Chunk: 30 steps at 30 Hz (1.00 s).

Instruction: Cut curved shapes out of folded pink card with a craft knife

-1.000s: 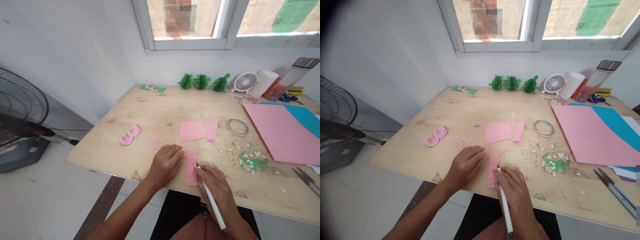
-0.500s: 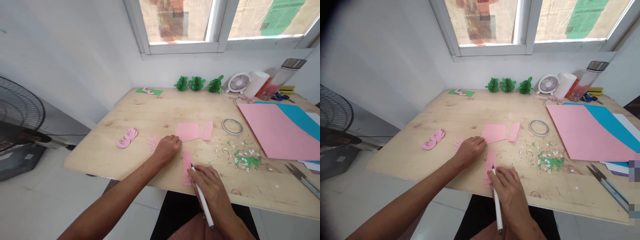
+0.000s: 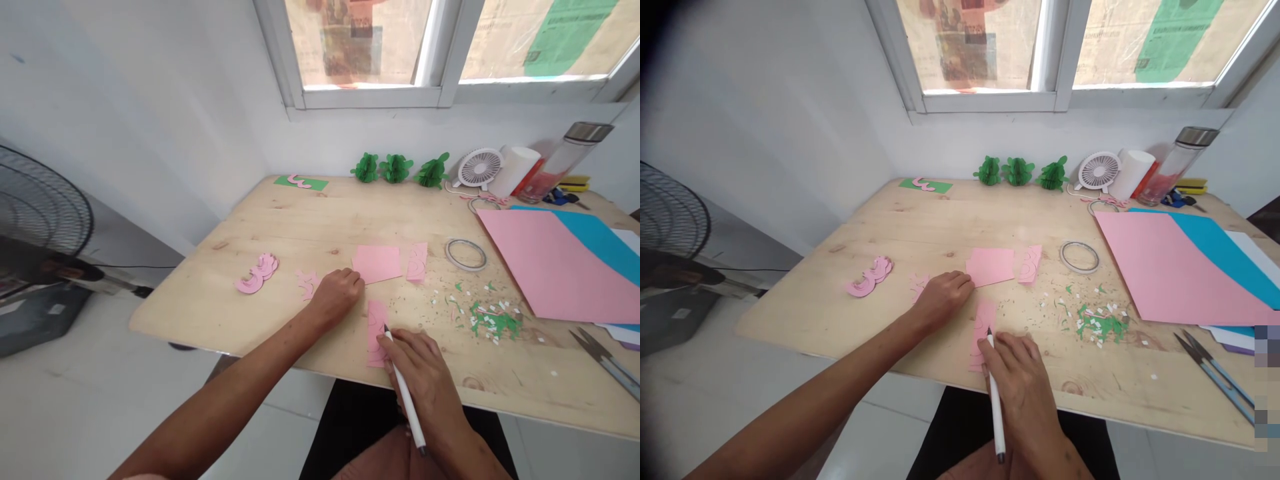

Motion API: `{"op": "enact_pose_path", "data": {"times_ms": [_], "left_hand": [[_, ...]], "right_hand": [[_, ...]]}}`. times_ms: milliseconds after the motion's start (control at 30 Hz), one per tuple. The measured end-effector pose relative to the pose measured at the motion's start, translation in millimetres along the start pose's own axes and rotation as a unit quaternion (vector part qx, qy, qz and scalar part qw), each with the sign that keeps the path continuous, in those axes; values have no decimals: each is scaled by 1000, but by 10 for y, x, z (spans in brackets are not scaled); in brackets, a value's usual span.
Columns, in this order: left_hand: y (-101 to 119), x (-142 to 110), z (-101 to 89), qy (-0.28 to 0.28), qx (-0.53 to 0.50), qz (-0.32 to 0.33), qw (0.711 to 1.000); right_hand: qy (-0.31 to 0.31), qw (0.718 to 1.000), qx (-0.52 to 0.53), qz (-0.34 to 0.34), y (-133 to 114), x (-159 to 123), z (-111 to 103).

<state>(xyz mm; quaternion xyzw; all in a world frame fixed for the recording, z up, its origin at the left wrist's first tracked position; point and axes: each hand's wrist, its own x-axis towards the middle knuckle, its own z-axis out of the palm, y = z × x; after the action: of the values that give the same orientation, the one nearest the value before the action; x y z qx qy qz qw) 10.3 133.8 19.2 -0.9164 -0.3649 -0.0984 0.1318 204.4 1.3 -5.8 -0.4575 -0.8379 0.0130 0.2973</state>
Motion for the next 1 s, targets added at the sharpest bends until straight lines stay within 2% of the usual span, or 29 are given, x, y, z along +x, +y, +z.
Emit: {"op": "enact_pose_path", "data": {"times_ms": [200, 433, 600, 733, 1000], "left_hand": [[-26, -10, 55, 23, -22, -25, 999], [-38, -50, 78, 70, -63, -80, 992], [-27, -126, -24, 105, -95, -116, 983], [18, -245, -160, 126, -124, -126, 976], [135, -529, -322, 154, -175, -148, 961]], "right_hand": [[15, 1000, -12, 5, 11, 39, -2], [-12, 999, -42, 11, 42, 144, -101], [2, 999, -43, 13, 11, 159, -102], [-24, 999, -21, -8, -28, 152, -98], [-27, 998, -52, -16, 56, 248, -56]]}}
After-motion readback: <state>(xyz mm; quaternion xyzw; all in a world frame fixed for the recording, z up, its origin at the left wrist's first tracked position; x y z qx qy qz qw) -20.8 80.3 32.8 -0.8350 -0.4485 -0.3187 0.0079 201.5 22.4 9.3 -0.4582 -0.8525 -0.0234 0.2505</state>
